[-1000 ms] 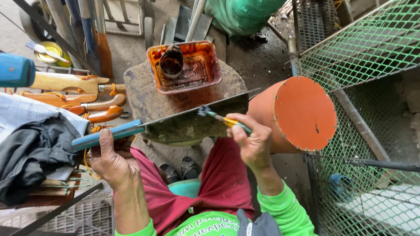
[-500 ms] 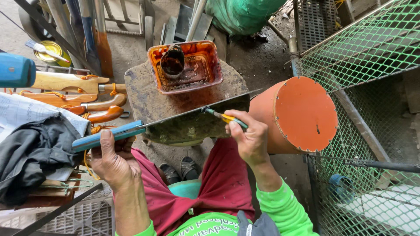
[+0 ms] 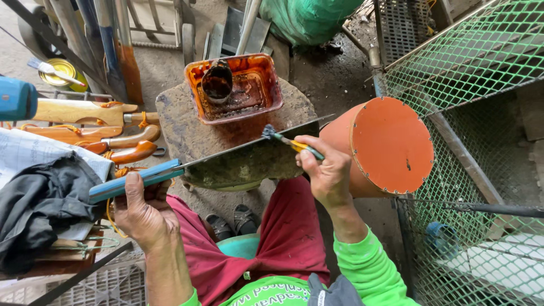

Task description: The person sits and applies a dark liquid from a container onto the blade of a machete using a small brush. They repeatedly dip the brush into the container and spread the liquid along the metal surface, then place the machete into a drying rack and repeat the process with another machete.

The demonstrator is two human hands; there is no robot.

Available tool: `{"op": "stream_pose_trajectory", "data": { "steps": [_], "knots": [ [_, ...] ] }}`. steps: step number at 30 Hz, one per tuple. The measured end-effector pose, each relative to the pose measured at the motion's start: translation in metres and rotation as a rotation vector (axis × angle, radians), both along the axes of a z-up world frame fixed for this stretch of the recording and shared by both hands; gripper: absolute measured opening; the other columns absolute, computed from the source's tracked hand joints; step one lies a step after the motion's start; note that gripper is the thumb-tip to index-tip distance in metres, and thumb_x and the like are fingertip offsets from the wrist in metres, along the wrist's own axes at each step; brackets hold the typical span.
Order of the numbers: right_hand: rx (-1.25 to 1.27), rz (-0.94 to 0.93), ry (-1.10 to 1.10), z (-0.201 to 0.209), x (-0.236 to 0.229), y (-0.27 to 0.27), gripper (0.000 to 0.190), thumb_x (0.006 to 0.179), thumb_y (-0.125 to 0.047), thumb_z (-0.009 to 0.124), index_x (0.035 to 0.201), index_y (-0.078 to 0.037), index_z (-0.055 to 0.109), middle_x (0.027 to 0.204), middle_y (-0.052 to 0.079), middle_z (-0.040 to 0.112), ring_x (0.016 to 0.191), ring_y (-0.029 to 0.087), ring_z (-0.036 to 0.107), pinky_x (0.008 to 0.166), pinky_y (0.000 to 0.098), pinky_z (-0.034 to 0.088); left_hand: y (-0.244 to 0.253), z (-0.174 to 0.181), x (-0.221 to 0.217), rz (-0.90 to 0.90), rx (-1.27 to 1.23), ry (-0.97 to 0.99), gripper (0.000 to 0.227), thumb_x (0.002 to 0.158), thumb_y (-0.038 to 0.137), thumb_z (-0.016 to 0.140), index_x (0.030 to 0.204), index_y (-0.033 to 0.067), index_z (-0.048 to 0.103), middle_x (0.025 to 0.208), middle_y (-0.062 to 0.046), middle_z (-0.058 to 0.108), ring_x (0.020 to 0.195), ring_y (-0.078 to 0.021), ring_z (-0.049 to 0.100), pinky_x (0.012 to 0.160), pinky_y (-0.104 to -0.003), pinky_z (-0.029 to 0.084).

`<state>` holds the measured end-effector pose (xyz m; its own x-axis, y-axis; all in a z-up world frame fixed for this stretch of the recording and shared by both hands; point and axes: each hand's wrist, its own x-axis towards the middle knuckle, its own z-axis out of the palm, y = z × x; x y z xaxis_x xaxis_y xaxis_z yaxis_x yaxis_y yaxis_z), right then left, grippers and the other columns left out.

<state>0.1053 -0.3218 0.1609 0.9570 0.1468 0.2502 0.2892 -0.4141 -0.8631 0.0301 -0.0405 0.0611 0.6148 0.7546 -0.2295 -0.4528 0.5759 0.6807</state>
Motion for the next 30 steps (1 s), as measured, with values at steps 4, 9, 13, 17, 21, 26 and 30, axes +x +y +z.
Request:
{"op": "stream_pose_trajectory", "data": {
  "steps": [4, 9, 13, 17, 21, 26, 30],
  "knots": [
    [0.037, 0.098, -0.042, -0.004, -0.009, 0.008, 0.024, 0.101, -0.005, 0.059, 0.122, 0.001, 0.070, 0.089, 0.005, 0.073, 0.078, 0.007, 0.068, 0.072, 0.0229, 0.058, 0.000, -0.001, -0.003, 0.001, -0.001, 0.000, 0.027, 0.100, 0.009, 0.074, 0.123, 0.0011, 0.062, 0.103, -0.010, 0.070, 0.088, -0.0222, 0.073, 0.081, -0.045, 0.069],
    [0.017, 0.133, -0.018, -0.008, -0.010, 0.012, 0.023, 0.100, -0.004, 0.059, 0.120, 0.001, 0.070, 0.087, 0.004, 0.072, 0.077, 0.007, 0.068, 0.072, 0.0230, 0.057, 0.002, -0.002, 0.001, 0.000, -0.020, -0.005, 0.026, 0.101, 0.008, 0.075, 0.122, 0.0005, 0.061, 0.104, -0.010, 0.071, 0.090, -0.0227, 0.074, 0.084, -0.047, 0.069],
    [0.013, 0.017, -0.025, -0.008, 0.003, -0.011, 0.023, 0.100, -0.003, 0.059, 0.119, 0.001, 0.072, 0.086, 0.004, 0.073, 0.076, 0.007, 0.068, 0.072, 0.0235, 0.059, 0.004, -0.005, -0.001, -0.002, -0.018, 0.000, 0.026, 0.101, 0.008, 0.074, 0.123, 0.0008, 0.061, 0.104, -0.010, 0.070, 0.090, -0.0224, 0.074, 0.084, -0.046, 0.069],
    [0.056, -0.101, 0.108, -0.012, 0.011, -0.040, 0.023, 0.100, -0.003, 0.059, 0.118, 0.001, 0.073, 0.082, 0.005, 0.072, 0.069, 0.007, 0.065, 0.064, 0.0244, 0.056, 0.003, -0.006, -0.003, -0.020, -0.016, -0.028, 0.024, 0.103, 0.007, 0.074, 0.122, -0.0006, 0.061, 0.102, -0.010, 0.068, 0.087, -0.0246, 0.074, 0.085, -0.048, 0.069],
    [0.000, -0.088, -0.097, -0.012, 0.023, -0.066, 0.021, 0.101, -0.002, 0.057, 0.117, 0.003, 0.071, 0.091, 0.006, 0.074, 0.077, 0.008, 0.070, 0.074, 0.0251, 0.060, 0.004, -0.006, -0.002, 0.002, -0.011, 0.005, 0.026, 0.104, 0.007, 0.075, 0.123, -0.0012, 0.060, 0.103, -0.012, 0.069, 0.084, -0.0272, 0.074, 0.082, -0.046, 0.069],
    [0.003, -0.200, -0.085, -0.005, 0.026, -0.087, 0.022, 0.102, -0.005, 0.056, 0.118, 0.003, 0.069, 0.086, 0.006, 0.073, 0.075, 0.009, 0.069, 0.068, 0.0239, 0.057, 0.004, -0.009, -0.003, 0.010, -0.005, -0.005, 0.028, 0.104, 0.007, 0.076, 0.125, -0.0039, 0.061, 0.108, -0.016, 0.070, 0.088, -0.0310, 0.075, 0.084, -0.048, 0.070],
    [0.131, -0.079, -0.095, -0.014, 0.017, -0.069, 0.023, 0.104, -0.006, 0.056, 0.120, 0.004, 0.069, 0.089, 0.006, 0.071, 0.078, 0.008, 0.067, 0.072, 0.0240, 0.058, 0.004, -0.013, -0.006, 0.004, 0.020, -0.008, 0.027, 0.108, 0.006, 0.076, 0.127, -0.0059, 0.061, 0.110, -0.018, 0.070, 0.088, -0.0318, 0.074, 0.084, -0.048, 0.069]
  ]
}}
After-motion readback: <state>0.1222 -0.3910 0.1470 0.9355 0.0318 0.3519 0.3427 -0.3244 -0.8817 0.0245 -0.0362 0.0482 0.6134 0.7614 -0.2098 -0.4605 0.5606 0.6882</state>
